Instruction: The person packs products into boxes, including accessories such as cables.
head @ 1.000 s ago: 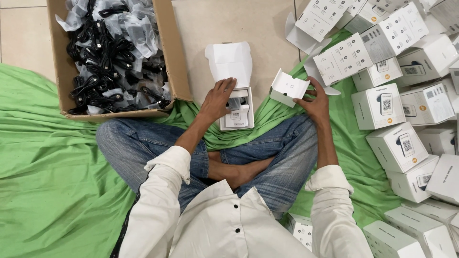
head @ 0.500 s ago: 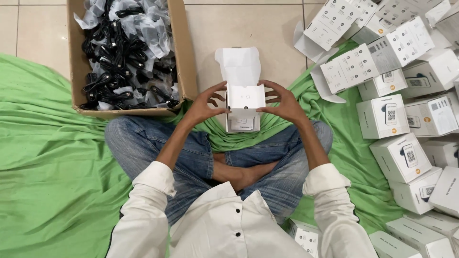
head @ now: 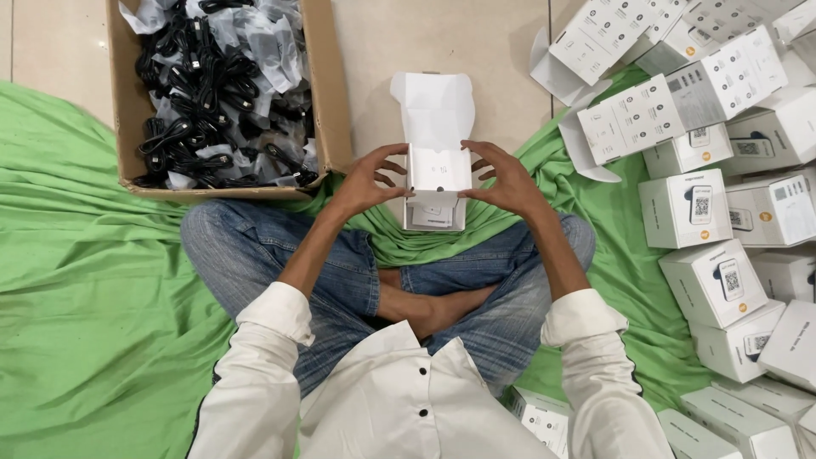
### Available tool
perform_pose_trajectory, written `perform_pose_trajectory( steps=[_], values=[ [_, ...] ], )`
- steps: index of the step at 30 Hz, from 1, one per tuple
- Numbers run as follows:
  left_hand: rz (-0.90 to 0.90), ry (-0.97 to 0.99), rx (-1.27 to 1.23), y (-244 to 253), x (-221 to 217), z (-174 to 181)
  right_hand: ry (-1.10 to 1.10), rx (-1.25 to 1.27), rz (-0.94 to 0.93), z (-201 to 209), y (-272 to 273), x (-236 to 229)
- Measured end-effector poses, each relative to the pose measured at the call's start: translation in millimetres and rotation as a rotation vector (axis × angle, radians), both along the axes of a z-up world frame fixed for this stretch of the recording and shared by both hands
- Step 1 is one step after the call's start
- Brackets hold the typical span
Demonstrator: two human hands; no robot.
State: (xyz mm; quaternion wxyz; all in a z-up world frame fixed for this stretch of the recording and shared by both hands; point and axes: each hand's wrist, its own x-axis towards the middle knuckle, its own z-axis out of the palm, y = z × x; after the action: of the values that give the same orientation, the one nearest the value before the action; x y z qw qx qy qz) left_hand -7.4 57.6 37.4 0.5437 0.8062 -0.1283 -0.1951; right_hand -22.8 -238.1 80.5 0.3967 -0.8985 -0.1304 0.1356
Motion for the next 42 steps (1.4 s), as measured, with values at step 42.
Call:
perform_pose_trajectory(
  steps=[42],
  values=[
    [0.296,-0.072,-0.088,-44.5,-27.0,-20.5,-0.312,0.276,-0.255,-55.0,28.0,-18.6]
  ],
)
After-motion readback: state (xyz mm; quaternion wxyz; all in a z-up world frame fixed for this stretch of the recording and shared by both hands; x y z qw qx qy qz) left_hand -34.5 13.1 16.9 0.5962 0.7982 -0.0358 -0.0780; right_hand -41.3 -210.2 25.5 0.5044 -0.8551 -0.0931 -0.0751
